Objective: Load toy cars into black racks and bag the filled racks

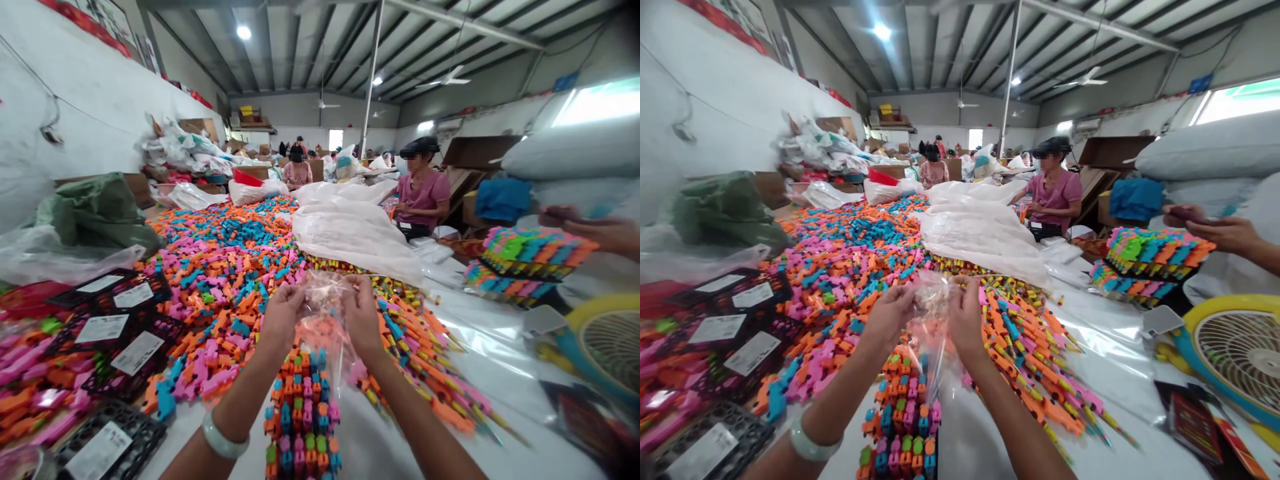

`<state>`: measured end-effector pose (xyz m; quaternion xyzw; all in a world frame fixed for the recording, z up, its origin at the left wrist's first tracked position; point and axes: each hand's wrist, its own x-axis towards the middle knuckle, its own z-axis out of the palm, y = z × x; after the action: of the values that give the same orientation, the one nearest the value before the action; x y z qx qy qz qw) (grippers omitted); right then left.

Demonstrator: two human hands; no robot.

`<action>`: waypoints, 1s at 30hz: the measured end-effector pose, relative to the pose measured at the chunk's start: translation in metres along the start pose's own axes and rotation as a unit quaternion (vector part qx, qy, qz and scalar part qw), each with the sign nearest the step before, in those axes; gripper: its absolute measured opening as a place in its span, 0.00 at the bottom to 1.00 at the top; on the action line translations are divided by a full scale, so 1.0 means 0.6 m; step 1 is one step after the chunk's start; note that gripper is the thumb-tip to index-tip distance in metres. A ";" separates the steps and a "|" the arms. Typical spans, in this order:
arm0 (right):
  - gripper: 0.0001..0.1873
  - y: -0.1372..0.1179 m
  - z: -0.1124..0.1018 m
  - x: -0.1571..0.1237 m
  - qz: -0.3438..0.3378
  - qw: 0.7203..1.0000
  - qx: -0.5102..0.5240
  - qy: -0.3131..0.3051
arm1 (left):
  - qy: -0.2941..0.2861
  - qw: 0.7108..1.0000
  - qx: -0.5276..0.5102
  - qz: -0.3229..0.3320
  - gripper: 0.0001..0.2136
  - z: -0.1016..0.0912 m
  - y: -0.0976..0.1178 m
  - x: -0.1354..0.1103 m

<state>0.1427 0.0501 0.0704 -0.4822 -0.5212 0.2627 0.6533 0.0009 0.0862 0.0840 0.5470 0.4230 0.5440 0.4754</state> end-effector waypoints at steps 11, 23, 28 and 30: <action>0.15 0.036 -0.004 0.127 -0.115 0.944 -0.306 -0.038 | 0.045 0.962 0.189 0.193 0.14 -0.041 0.046 0.049; 0.19 0.174 -0.007 -0.090 -0.083 0.972 -0.131 -0.178 | -0.103 0.919 0.352 0.146 0.13 -0.159 -0.128 -0.081; 0.20 0.133 -0.013 -0.143 0.014 0.982 -0.073 -0.174 | -0.024 0.921 0.367 0.125 0.12 -0.156 -0.134 -0.150; 0.21 0.127 -0.022 -0.169 -0.002 0.983 -0.100 -0.153 | 0.004 0.915 0.371 0.156 0.09 -0.158 -0.138 -0.179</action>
<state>0.1352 -0.0099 -0.0418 -0.4979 -0.6395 0.2788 0.5151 -0.0944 0.0023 -0.0220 0.7409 0.5058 0.4170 0.1458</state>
